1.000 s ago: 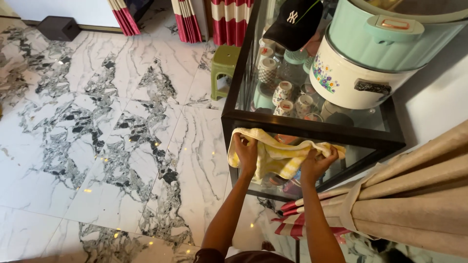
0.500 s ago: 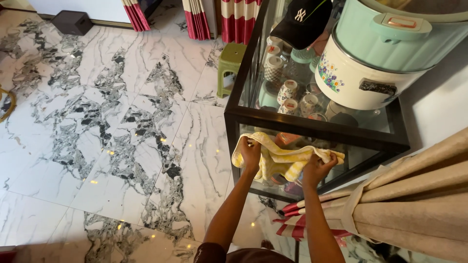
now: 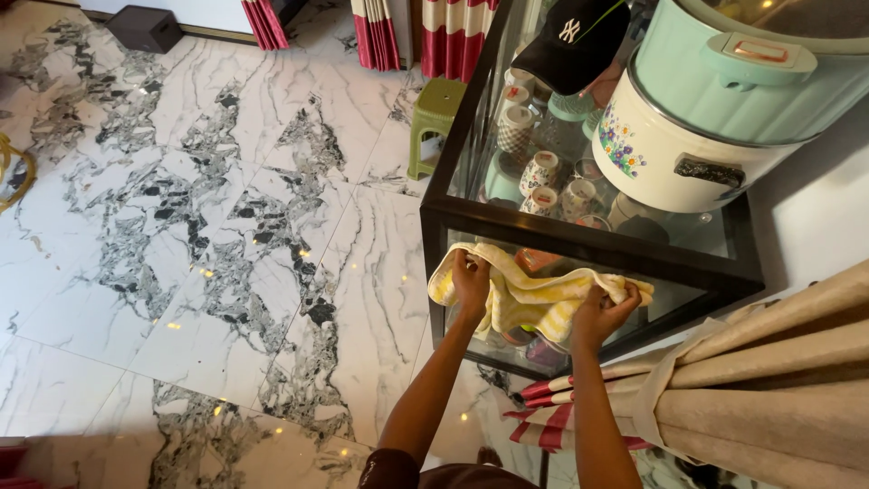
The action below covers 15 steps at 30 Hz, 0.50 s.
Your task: The recorder is cleaning a glass display cabinet and the items inside using a cloth.
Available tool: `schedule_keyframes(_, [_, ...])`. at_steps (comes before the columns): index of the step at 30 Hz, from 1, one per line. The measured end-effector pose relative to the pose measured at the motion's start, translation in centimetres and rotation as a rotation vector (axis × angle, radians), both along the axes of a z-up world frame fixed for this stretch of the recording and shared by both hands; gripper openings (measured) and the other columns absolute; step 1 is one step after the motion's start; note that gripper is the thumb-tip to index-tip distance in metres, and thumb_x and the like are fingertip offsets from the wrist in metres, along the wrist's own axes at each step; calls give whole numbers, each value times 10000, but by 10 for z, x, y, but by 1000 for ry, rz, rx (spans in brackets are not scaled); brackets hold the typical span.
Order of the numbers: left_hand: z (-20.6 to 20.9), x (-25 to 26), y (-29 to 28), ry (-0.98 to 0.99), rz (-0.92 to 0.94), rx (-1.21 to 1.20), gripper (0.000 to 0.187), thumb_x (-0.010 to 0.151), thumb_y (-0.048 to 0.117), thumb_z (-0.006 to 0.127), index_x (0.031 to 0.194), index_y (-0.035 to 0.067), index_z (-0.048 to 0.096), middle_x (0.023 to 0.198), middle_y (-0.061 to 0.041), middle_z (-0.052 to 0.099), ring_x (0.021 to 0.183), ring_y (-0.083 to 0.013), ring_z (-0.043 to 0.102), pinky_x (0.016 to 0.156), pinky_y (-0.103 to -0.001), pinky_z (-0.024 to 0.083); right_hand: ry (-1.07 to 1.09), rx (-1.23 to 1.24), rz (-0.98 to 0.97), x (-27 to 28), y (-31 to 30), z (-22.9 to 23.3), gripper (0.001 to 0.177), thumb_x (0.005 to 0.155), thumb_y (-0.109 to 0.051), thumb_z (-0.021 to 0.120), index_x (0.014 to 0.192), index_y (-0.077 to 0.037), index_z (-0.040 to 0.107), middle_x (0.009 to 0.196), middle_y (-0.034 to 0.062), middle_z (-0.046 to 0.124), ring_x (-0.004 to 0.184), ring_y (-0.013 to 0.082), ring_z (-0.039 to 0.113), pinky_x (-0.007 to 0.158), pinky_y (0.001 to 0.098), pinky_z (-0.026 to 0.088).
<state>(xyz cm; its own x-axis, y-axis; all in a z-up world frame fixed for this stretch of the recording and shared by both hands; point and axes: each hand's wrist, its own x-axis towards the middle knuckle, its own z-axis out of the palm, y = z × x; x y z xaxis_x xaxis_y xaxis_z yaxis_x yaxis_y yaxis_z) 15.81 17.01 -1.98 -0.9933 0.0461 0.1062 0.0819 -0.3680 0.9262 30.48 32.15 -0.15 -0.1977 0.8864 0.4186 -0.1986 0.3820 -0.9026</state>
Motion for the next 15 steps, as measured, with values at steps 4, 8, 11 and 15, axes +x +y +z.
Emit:
schedule_keyframes(4, [-34, 4, 2, -32, 9, -85, 162, 906, 11, 677, 926, 47, 520, 814, -24, 549, 732, -96, 504, 649, -246, 471, -38, -38, 13, 6, 3, -25, 450, 1007, -25, 682, 1360, -30, 403, 1350, 171, 483, 1209, 249, 576, 1054, 361, 513])
schedule_keyframes(8, [-57, 1, 6, -122, 21, -66, 194, 904, 9, 682, 902, 49, 492, 816, -31, 525, 732, -113, 504, 618, -266, 457, -54, -101, -5, 6, 9, -41, 444, 992, -37, 704, 1313, -43, 397, 1308, 147, 475, 1168, 234, 563, 1014, 353, 513])
schedule_keyframes(11, [-14, 8, -3, -135, 0, 27, 174, 904, 6, 661, 913, 56, 495, 838, -16, 527, 735, -106, 508, 601, -267, 457, -76, -103, -24, 6, 8, -41, 428, 1004, -52, 709, 1307, -38, 407, 1291, 142, 485, 1147, 229, 561, 1002, 352, 517])
schedule_keyframes(15, [26, 9, -4, -123, -44, 124, 150, 942, 9, 637, 939, 58, 496, 860, 1, 514, 754, -83, 523, 606, -254, 452, 11, -70, 10, 2, 5, -20, 431, 1027, -64, 711, 1330, -32, 406, 1297, 134, 482, 1154, 216, 562, 1023, 344, 517])
